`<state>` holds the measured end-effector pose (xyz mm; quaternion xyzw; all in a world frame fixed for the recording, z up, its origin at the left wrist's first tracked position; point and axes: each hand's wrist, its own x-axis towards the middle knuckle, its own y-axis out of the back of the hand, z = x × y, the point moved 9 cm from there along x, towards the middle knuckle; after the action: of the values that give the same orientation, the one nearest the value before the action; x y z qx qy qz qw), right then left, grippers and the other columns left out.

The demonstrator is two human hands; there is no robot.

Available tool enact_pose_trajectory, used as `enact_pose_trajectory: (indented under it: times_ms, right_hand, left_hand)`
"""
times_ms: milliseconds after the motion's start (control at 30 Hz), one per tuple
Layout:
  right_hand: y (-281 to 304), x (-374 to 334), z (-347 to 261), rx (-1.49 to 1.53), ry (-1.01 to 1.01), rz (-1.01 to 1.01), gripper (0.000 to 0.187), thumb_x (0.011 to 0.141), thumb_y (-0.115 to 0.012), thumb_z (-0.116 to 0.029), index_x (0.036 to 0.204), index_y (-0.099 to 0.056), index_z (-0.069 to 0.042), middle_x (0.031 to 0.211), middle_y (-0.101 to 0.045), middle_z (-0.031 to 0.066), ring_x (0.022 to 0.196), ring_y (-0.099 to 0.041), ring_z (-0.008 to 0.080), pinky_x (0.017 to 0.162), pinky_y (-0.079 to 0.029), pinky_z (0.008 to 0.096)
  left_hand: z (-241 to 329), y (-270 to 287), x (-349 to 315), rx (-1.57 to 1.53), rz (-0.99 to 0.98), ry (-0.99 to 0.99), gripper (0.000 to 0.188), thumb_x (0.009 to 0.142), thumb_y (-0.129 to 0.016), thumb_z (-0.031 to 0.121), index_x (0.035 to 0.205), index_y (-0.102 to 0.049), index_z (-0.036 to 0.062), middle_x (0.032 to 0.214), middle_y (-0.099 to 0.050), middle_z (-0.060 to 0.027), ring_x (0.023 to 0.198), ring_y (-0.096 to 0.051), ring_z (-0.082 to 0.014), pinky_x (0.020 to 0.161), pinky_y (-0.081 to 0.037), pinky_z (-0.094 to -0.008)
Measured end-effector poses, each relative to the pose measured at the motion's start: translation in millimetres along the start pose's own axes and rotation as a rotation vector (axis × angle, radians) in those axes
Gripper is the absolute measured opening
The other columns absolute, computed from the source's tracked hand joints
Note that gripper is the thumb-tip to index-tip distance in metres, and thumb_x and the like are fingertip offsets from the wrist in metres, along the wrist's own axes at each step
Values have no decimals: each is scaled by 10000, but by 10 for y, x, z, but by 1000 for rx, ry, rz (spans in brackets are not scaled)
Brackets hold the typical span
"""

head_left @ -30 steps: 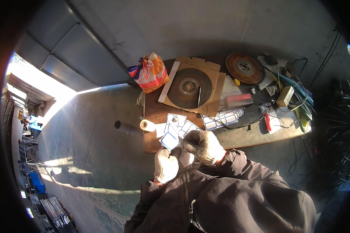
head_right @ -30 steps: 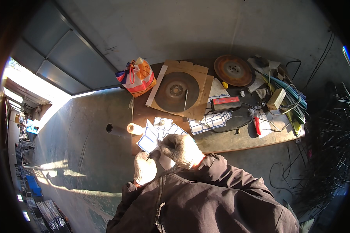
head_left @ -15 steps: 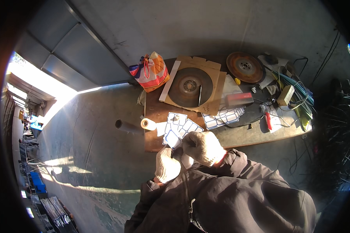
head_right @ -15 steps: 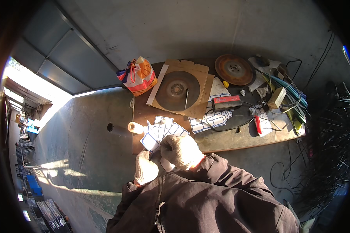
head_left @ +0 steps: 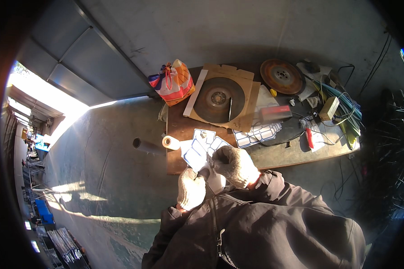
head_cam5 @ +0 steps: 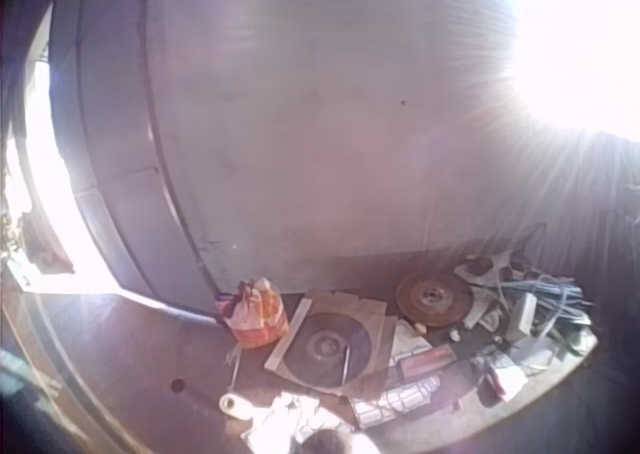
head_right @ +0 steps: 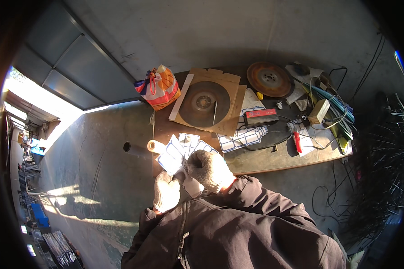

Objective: The person writes on a paper template at a workbench, then uses a yellow manual pallet jack to lift and move a large wrapped pallet of metal frames across the warehouse floor.

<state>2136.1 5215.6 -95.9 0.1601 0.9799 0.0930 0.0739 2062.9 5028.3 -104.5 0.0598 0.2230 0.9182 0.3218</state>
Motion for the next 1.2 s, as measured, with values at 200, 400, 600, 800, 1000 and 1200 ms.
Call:
enact_pose_trajectory:
  times_ms: [200,400,600,800,1000,1200]
  right_hand:
    - [-19,-21,-66,-51,68,-9,132,1088,-788,-72,1180,-849,1,1017,-858,144,928,-829,232,863,-655,400]
    - [69,-43,-239,-204,386,166,297,1111,-813,-126,1384,-801,-11,1330,-848,211,1200,-850,351,1024,-664,444]
    - [-127,82,516,314,-271,-57,615,1102,-872,-207,1647,-662,-15,1346,-845,196,1222,-812,252,1096,-632,391]
    - [43,116,492,446,-186,153,523,1064,-877,-109,1541,-688,-10,1161,-839,139,1057,-783,195,962,-627,360]
    - [53,82,414,473,-179,186,485,1053,-911,-140,1495,-734,-50,1208,-844,155,1065,-806,244,983,-641,379]
    - [236,-190,-310,-400,437,404,260,937,-952,-158,1188,-892,-131,1191,-829,141,1120,-807,381,964,-662,504]
  left_hand:
    - [4,38,-4,-3,29,-14,251,1113,-756,65,1331,-816,-44,1163,-861,-253,1028,-807,-428,957,-614,-474]
    - [-131,31,-13,-84,5,111,212,1126,-767,88,1297,-831,-21,1137,-855,-170,1009,-773,-303,934,-597,-430]
    - [-292,16,-35,-498,-6,264,223,1174,-785,174,1298,-840,-3,1130,-816,14,1028,-693,-113,940,-573,-337]
    - [-257,-29,-56,-413,-110,231,277,1183,-792,179,1385,-836,-6,1212,-843,-35,1122,-713,-131,1004,-580,-336]
    - [-154,-88,-43,-299,-178,231,296,1178,-785,193,1397,-837,0,1247,-866,-70,1186,-743,-162,1068,-585,-374]
    - [-124,-39,-53,-190,-127,280,283,1165,-761,162,1393,-839,14,1244,-879,-93,1157,-757,-165,1051,-585,-380]
